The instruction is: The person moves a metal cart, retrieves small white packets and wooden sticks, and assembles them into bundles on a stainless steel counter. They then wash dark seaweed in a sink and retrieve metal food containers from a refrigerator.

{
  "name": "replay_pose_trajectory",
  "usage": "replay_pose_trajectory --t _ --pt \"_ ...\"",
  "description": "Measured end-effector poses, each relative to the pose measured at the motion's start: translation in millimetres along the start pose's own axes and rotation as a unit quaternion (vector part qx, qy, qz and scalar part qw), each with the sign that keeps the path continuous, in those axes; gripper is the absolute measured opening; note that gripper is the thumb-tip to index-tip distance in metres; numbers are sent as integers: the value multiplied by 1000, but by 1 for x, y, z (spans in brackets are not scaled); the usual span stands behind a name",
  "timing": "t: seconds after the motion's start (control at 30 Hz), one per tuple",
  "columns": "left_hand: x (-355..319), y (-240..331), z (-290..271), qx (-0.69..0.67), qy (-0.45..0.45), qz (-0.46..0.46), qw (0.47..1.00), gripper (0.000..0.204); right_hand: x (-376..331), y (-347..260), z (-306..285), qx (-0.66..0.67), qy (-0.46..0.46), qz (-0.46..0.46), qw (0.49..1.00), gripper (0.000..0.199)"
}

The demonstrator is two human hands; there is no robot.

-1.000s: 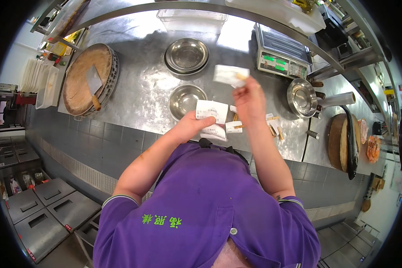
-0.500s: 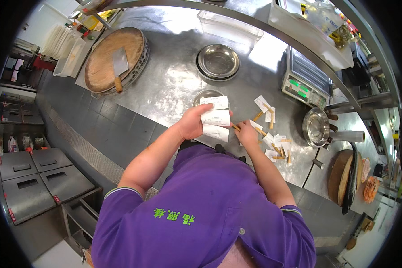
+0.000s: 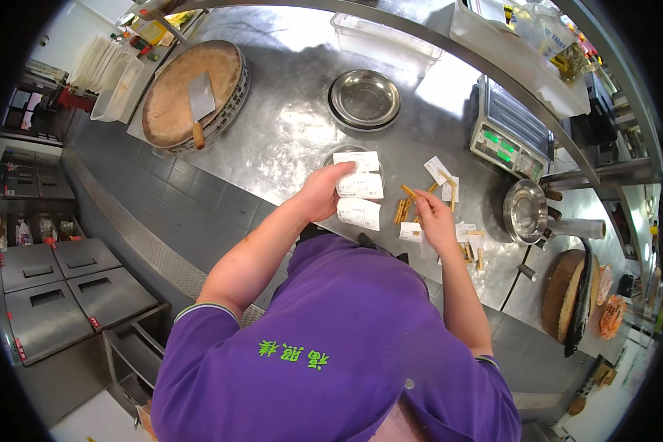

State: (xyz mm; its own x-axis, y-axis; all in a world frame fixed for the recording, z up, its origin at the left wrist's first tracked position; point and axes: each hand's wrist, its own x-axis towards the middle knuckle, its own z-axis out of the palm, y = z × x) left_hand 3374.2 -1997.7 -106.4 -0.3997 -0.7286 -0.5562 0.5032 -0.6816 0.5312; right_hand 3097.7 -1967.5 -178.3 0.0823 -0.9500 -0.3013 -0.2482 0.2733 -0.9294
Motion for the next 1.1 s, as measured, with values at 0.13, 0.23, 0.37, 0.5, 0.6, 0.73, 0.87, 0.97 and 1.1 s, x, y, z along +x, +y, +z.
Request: replay_pose_trajectory --t 0.13,0.23,0.37,0.5,0.6,0.73,0.87,0.97,1.1 --pt "4 3 7 26 2 -4 1000 43 -21 -28 -15 112 -82 34 990 28" --pt "6 2 9 32 2 6 999 42 -36 -51 -20 105 -145 36 983 27" --pt "10 2 15 50 0 4 999 41 -44 -71 -16 79 -175 64 979 27" --pt "17 -6 15 59 23 15 998 39 -39 -83 -4 52 -200 73 976 26" --pt "13 -8 22 66 24 14 997 38 -34 -88 6 6 -212 81 974 26" --pt "11 -15 28 84 85 59 991 35 -28 -73 23 -29 -172 18 984 25" --pt "24 -46 7 112 128 172 970 30 -31 -60 39 136 -94 48 985 24" --pt "28 -62 1 157 149 238 947 27 -30 -48 38 260 -154 148 942 23" --pt "24 -63 15 201 180 194 943 24 -39 -31 37 228 -254 125 931 22"
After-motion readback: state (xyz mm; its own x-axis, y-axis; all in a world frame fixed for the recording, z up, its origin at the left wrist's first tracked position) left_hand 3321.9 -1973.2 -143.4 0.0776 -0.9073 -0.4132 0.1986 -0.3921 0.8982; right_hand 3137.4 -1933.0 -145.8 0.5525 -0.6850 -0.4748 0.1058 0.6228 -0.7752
